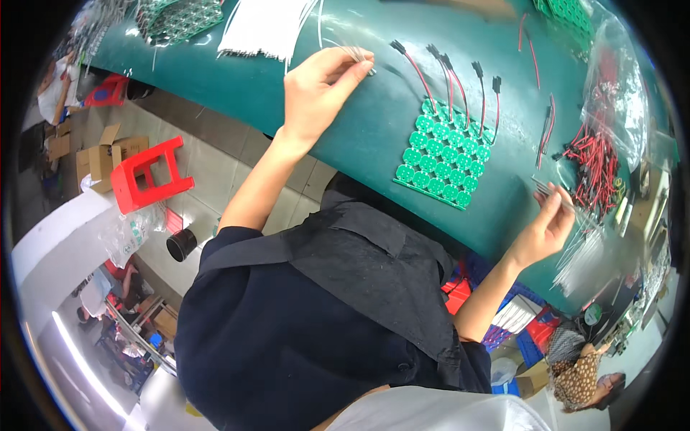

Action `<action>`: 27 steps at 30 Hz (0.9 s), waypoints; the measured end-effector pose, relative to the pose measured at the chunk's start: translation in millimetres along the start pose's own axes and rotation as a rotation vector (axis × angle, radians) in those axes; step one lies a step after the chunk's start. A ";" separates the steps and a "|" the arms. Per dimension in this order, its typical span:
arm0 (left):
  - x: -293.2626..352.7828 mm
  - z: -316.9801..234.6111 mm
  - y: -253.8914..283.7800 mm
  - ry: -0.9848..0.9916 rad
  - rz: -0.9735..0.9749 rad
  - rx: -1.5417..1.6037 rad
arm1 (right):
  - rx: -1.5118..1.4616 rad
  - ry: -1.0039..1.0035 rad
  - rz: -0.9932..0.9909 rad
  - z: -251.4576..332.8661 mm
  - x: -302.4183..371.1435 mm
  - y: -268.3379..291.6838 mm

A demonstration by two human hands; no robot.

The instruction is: Soldering multiple wires onto a grid of small circuit boards at an assembly station.

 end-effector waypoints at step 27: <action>38.8 -86.1 -96.4 0.050 0.737 0.328 | -0.457 -0.091 0.477 71.9 15.4 -69.4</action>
Point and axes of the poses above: each hand's wrist, its own x-axis away from the middle knuckle, its own y-axis out of the back of the hand, z = x × y, the point moved 7 cm from there along -x, towards the middle knuckle, and after that the axes turned 1 degree about z, right-handed, at the moved point
